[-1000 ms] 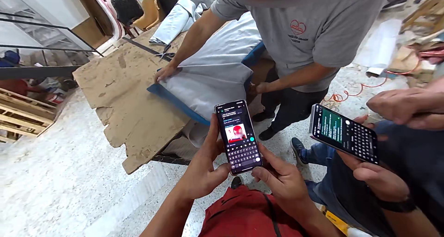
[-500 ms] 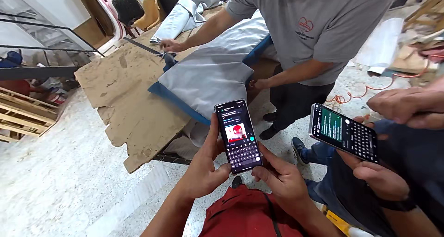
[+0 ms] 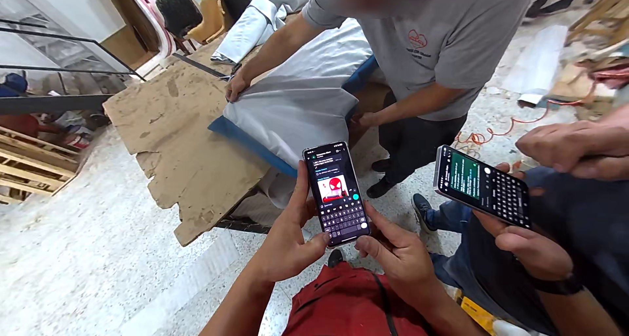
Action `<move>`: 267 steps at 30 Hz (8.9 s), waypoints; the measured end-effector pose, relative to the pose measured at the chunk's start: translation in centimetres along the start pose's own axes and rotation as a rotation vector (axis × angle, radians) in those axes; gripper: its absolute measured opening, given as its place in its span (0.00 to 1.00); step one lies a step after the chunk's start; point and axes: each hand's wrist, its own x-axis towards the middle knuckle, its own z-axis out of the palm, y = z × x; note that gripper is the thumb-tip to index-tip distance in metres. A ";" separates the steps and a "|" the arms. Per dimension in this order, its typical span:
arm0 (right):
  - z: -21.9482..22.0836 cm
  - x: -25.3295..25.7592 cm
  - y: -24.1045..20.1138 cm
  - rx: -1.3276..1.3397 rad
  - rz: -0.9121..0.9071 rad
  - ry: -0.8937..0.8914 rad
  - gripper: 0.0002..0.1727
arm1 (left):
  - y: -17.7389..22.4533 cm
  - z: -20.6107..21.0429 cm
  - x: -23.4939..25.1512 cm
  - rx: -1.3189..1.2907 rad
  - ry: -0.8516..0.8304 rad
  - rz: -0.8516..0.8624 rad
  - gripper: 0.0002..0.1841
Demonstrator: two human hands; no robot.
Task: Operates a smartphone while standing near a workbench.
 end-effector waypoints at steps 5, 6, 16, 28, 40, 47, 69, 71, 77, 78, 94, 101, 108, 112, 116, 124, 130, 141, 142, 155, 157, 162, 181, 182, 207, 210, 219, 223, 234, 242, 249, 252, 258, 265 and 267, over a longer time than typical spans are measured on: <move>0.0 0.0 0.0 -0.004 0.008 -0.003 0.29 | 0.1 0.1 0.0 0.004 0.008 0.002 0.62; 0.0 0.0 0.0 -0.005 0.008 -0.003 0.29 | 0.1 0.1 0.0 0.007 0.009 0.000 0.62; -0.3 0.2 -0.1 -0.018 0.015 -0.011 0.29 | -0.1 0.3 0.2 0.055 0.027 0.017 0.64; -0.1 0.3 -0.4 0.035 -0.020 0.001 0.29 | -0.1 0.3 0.4 0.027 0.033 0.050 0.60; -2.0 -0.8 -2.2 -0.115 -0.090 -0.019 0.28 | -0.5 3.0 0.4 -0.089 0.134 0.173 0.58; -2.7 -1.8 -1.9 -0.066 -0.013 -0.037 0.29 | -0.7 4.0 -0.6 -0.106 0.121 0.146 0.56; -1.8 -1.7 -0.9 -0.056 -0.049 -0.053 0.28 | 0.0 4.9 -1.4 -0.103 0.313 0.115 0.50; -1.6 -1.6 -0.8 -0.045 -0.050 -0.045 0.28 | -0.1 4.7 -1.3 -0.108 0.314 0.107 0.50; -1.4 -1.3 -0.7 -0.017 -0.040 -0.037 0.28 | -0.1 4.3 -1.0 -0.110 0.302 0.104 0.51; -1.4 -1.2 -0.7 -0.019 -0.044 -0.037 0.28 | -0.1 4.3 -0.9 -0.107 0.300 0.105 0.51; -1.2 -1.2 -0.1 0.003 -0.076 -0.058 0.30 | -1.1 3.3 -0.8 -0.387 0.246 0.184 0.41; -1.1 -1.6 0.5 -0.059 -0.093 -0.068 0.31 | -0.6 2.1 0.3 -0.102 0.542 0.092 0.28; -1.0 -1.7 -0.2 -0.020 -0.031 0.001 0.27 | -0.6 2.1 1.2 -0.138 0.428 0.015 0.30; -0.7 -1.2 -0.3 -0.034 -0.026 0.154 0.17 | -0.7 2.2 1.2 -0.137 0.398 -0.017 0.31; -0.2 -0.5 -0.1 -0.114 -0.006 0.227 0.14 | -0.6 2.1 0.9 -0.123 0.386 -0.045 0.32; 0.6 0.2 0.0 -0.149 -0.007 0.223 0.10 | -0.2 1.6 0.8 -0.069 0.421 -0.053 0.32; 0.5 0.4 -0.1 -0.127 -0.022 0.205 0.11 | -0.1 1.5 0.9 -0.079 0.425 -0.049 0.32; -1.1 -0.3 0.4 -0.056 -0.119 -0.068 0.24 | -0.1 1.2 1.1 -0.185 0.384 -0.023 0.37; -1.1 -0.4 0.4 -0.068 -0.117 -0.088 0.27 | -0.1 1.0 1.1 -0.213 0.347 -0.010 0.39; -0.9 -0.7 0.8 -0.153 -0.116 -0.062 0.30 | 0.3 0.9 1.6 -0.107 0.354 0.040 0.40; -0.7 -0.6 1.1 -0.255 -0.169 -0.047 0.30 | 1.3 1.2 2.9 0.000 0.514 -0.011 0.34; -0.3 -0.5 1.3 -0.407 -0.294 -0.013 0.29 | 2.5 1.4 5.4 0.236 0.651 -0.218 0.31; -0.7 -0.5 0.7 0.045 -0.048 -0.051 0.31 | 0.7 1.1 3.2 -0.076 0.473 0.023 0.28; -0.6 -0.5 0.8 0.041 -0.053 -0.052 0.31 | 0.6 1.0 3.1 -0.085 0.460 0.034 0.29; 0.6 -0.7 1.0 -0.169 -0.132 -0.033 0.29 | -0.4 0.8 1.5 0.020 0.336 -0.011 0.44; 0.4 -0.6 0.9 -0.137 -0.147 -0.024 0.30 | -1.4 0.2 1.6 -0.009 0.313 0.023 0.44; -0.2 -0.8 1.1 -0.126 -0.126 -0.085 0.30 | -0.2 -0.2 2.2 0.056 0.632 0.051 0.16; -0.1 -0.7 1.3 -0.083 -0.116 -0.098 0.31 | 0.6 0.1 2.4 0.060 0.671 0.044 0.14; 0.0 -0.6 1.3 -0.080 -0.113 -0.116 0.31 | 0.4 0.2 2.3 0.036 0.724 0.041 0.13; -0.2 -0.6 1.2 -0.010 -0.080 -0.083 0.31 | -0.4 0.3 1.6 0.171 0.445 0.008 0.41; -0.1 -0.5 1.3 0.046 -0.058 -0.092 0.31 | 0.0 0.0 1.6 0.099 0.432 0.059 0.37; -0.2 -0.4 1.2 0.082 -0.047 -0.093 0.31 | 0.2 0.1 1.7 0.105 0.461 0.040 0.36; -0.2 -0.4 1.0 0.075 -0.043 -0.102 0.30 | 0.8 0.0 1.7 0.191 0.521 0.036 0.27; -0.2 -0.4 0.8 0.067 -0.048 -0.115 0.30 | 1.0 -0.1 1.3 0.142 0.493 0.054 0.29; -0.2 -0.4 0.7 0.063 -0.055 -0.111 0.30 | 0.8 0.0 1.3 0.136 0.462 0.043 0.35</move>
